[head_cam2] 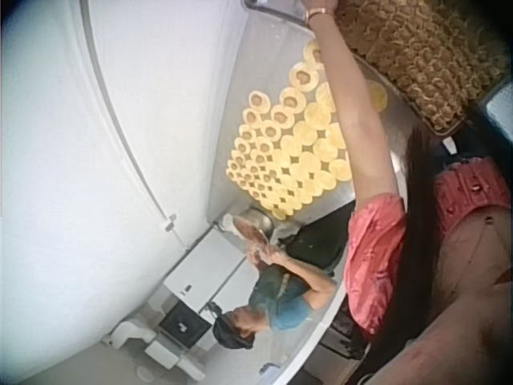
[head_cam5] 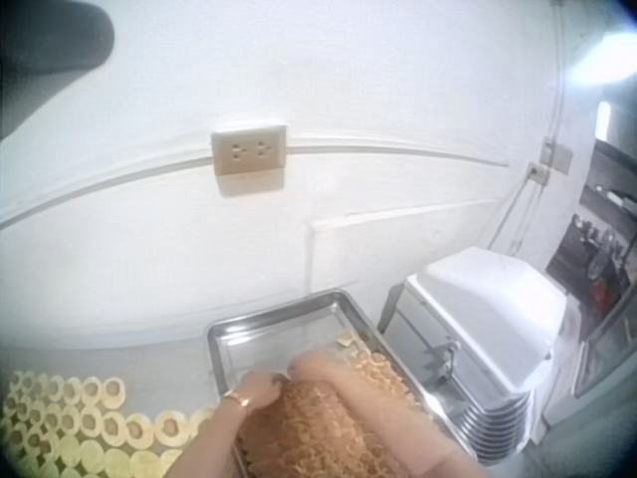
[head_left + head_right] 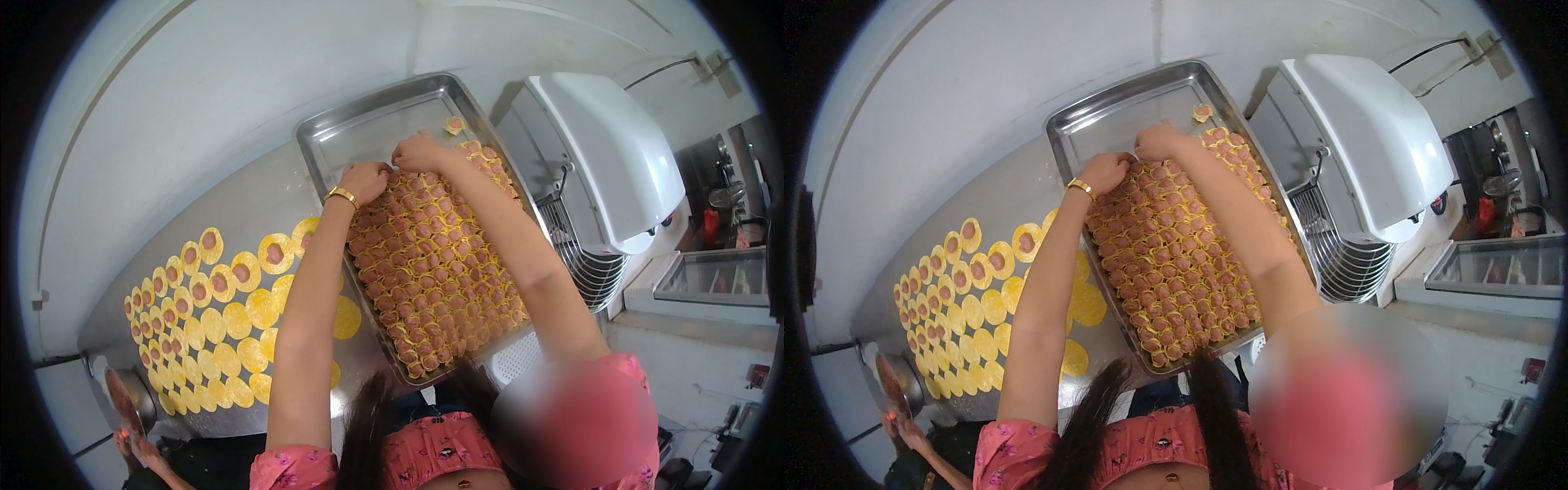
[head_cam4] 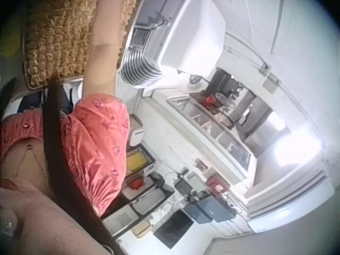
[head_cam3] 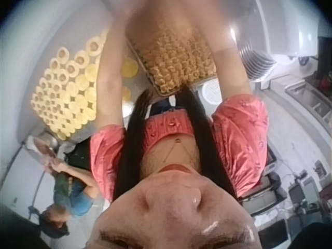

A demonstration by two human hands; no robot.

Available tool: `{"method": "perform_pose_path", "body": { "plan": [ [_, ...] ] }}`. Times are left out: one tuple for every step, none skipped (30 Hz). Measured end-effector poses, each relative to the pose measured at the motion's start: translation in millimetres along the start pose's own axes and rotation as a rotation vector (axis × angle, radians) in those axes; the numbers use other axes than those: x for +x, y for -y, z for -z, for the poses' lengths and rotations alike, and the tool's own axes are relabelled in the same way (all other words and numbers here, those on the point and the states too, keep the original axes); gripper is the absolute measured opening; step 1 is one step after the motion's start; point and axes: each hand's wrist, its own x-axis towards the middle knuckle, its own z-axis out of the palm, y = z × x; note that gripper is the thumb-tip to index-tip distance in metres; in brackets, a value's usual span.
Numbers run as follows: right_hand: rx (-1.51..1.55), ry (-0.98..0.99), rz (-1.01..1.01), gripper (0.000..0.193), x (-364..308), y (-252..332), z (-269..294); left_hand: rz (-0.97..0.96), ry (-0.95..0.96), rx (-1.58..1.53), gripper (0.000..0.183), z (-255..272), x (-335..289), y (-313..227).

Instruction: The person places a filling into small yellow pastry shells and arranges them on a metal tray. Another person scoops filling from a bowl and places it into the shells. The finished pastries are placed on a tray.

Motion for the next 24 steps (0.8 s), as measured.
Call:
{"method": "perform_pose_path", "body": {
  "plan": [
    [-0.002,-0.001,-0.006,0.032,1.0,0.3,-0.8,-0.004,-0.014,-0.012,0.040,-1.6,0.8,-1.5],
    [-0.007,-0.016,0.007,0.034,1.7,-0.9,-1.0,-0.013,-0.035,-0.038,0.039,-3.6,2.1,-2.5],
    [0.052,-0.038,-0.006,0.033,1.7,-3.4,-0.8,-0.012,-0.048,-0.055,0.039,-6.4,4.1,-4.0],
    [0.106,-0.076,-0.001,0.032,1.1,-6.8,-0.5,-0.018,-0.068,-0.085,0.040,-9.9,6.9,-6.0],
    [0.152,-0.091,-0.025,0.031,0.5,-11.0,1.1,-0.016,-0.081,-0.115,0.040,-12.9,9.7,-7.3],
    [0.137,-0.085,-0.044,0.031,-0.5,-15.9,3.9,-0.034,-0.087,-0.099,0.040,-15.1,12.6,-8.3],
    [0.114,-0.056,-0.092,0.031,-2.2,-20.6,7.0,-0.044,-0.087,-0.082,0.040,-17.4,15.2,-9.6],
    [0.093,-0.023,-0.165,0.032,-3.7,-23.7,9.4,-0.054,-0.083,-0.062,0.040,-18.9,17.0,-10.4],
    [0.058,-0.026,-0.142,0.032,-5.6,-25.3,10.8,-0.050,-0.069,-0.060,0.040,-19.0,18.7,-10.7],
    [0.024,-0.025,-0.144,0.032,-7.4,-26.3,12.0,-0.046,-0.053,-0.054,0.040,-18.3,20.3,-11.1],
    [-0.017,-0.020,-0.142,0.032,-8.4,-26.3,12.7,-0.042,-0.037,-0.048,0.040,-17.6,21.2,-11.7],
    [-0.004,-0.013,-0.129,0.032,-9.0,-25.4,12.6,-0.028,-0.023,-0.046,0.040,-16.8,21.6,-12.0],
    [0.003,-0.003,-0.111,0.032,-8.7,-23.9,12.0,-0.014,-0.007,-0.042,0.040,-15.3,21.8,-11.9],
    [0.011,0.007,-0.093,0.032,-7.6,-22.5,11.3,-0.003,0.007,-0.041,0.040,-13.9,21.8,-11.6],
    [0.027,0.019,-0.070,0.031,-6.5,-21.6,10.3,0.006,0.017,-0.037,0.040,-12.9,21.9,-11.2],
    [0.043,0.031,-0.046,0.030,-5.3,-21.1,9.1,0.012,0.027,-0.036,0.040,-12.2,22.3,-10.6],
    [0.049,0.047,-0.033,0.029,-4.8,-21.6,8.0,0.014,0.035,-0.036,0.040,-12.2,23.0,-10.1],
    [0.077,-0.016,-0.038,0.029,-5.2,-23.2,7.2,0.025,0.048,-0.039,0.041,-12.7,24.4,-10.0],
    [0.096,-0.074,-0.051,0.029,-5.8,-25.0,6.7,0.036,0.058,-0.042,0.042,-13.6,26.0,-9.8],
    [0.113,-0.106,-0.081,0.029,-6.6,-26.5,6.6,0.048,0.067,-0.046,0.043,-14.6,27.3,-9.5],
    [0.081,-0.093,-0.080,0.029,-7.5,-28.4,7.4,0.032,0.037,-0.052,0.043,-16.3,28.0,-9.6],
    [0.047,-0.054,-0.100,0.030,-8.6,-30.2,8.4,0.016,0.008,-0.057,0.044,-18.5,28.5,-10.2],
    [0.013,-0.016,-0.121,0.031,-9.4,-30.8,8.7,-0.002,-0.021,-0.063,0.044,-20.2,29.0,-10.8],
    [-0.012,-0.026,-0.105,0.031,-9.9,-30.9,8.6,0.006,0.002,-0.049,0.044,-20.4,29.9,-11.1]
  ]
}}
